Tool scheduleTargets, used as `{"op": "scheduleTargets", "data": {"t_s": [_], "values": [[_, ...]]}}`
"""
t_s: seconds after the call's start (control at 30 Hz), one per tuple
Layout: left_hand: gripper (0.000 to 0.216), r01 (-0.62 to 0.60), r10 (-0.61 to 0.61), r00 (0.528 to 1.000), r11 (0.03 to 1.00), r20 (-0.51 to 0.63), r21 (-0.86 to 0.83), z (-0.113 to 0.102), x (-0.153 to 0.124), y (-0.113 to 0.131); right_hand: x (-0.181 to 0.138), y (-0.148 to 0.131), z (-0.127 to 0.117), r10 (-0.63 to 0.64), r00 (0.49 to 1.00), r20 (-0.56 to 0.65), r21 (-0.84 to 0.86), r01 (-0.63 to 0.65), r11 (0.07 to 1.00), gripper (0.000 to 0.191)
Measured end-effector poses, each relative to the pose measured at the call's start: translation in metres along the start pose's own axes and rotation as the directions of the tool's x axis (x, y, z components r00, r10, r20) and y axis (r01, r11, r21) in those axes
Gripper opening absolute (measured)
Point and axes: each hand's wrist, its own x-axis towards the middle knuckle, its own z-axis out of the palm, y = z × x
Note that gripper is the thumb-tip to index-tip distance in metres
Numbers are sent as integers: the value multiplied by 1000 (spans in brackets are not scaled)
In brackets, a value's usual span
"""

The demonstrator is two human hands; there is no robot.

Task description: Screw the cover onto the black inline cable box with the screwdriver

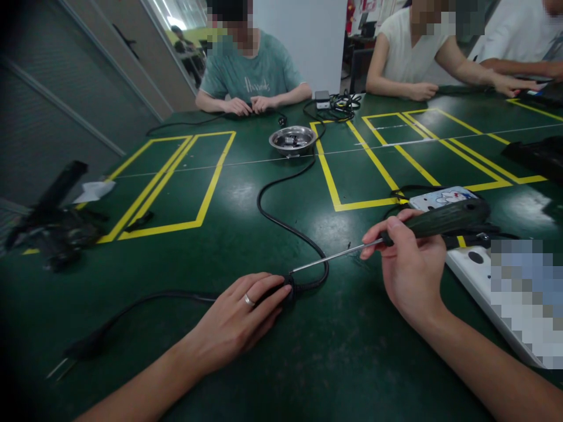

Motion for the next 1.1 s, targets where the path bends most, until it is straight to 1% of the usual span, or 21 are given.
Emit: {"op": "scheduleTargets", "data": {"t_s": [0.2,0.4,0.6,0.8,0.93,1.1], "values": [[41,26,-26,1000,1000,-14,-12,2,1,0,-1,0,1,-16,999,28,-8,16,1000,8],[42,42,-42,999,999,13,-1,0,4,0,-3,2,1,-21,999,41,6,21,1000,7],[42,63,-63,998,998,26,-2,0,4,1,-5,2,-1,-10,995,96,-28,13,1000,9],[39,67,-67,998,998,-4,-12,3,3,1,-7,0,-1,-30,993,118,-25,33,999,14],[41,76,-76,997,997,-21,-25,4,3,0,-8,0,-1,-35,992,119,-41,40,998,14],[42,58,-58,998,998,-6,-31,3,4,-2,-8,1,-1,-12,997,71,-48,15,999,11]]}}
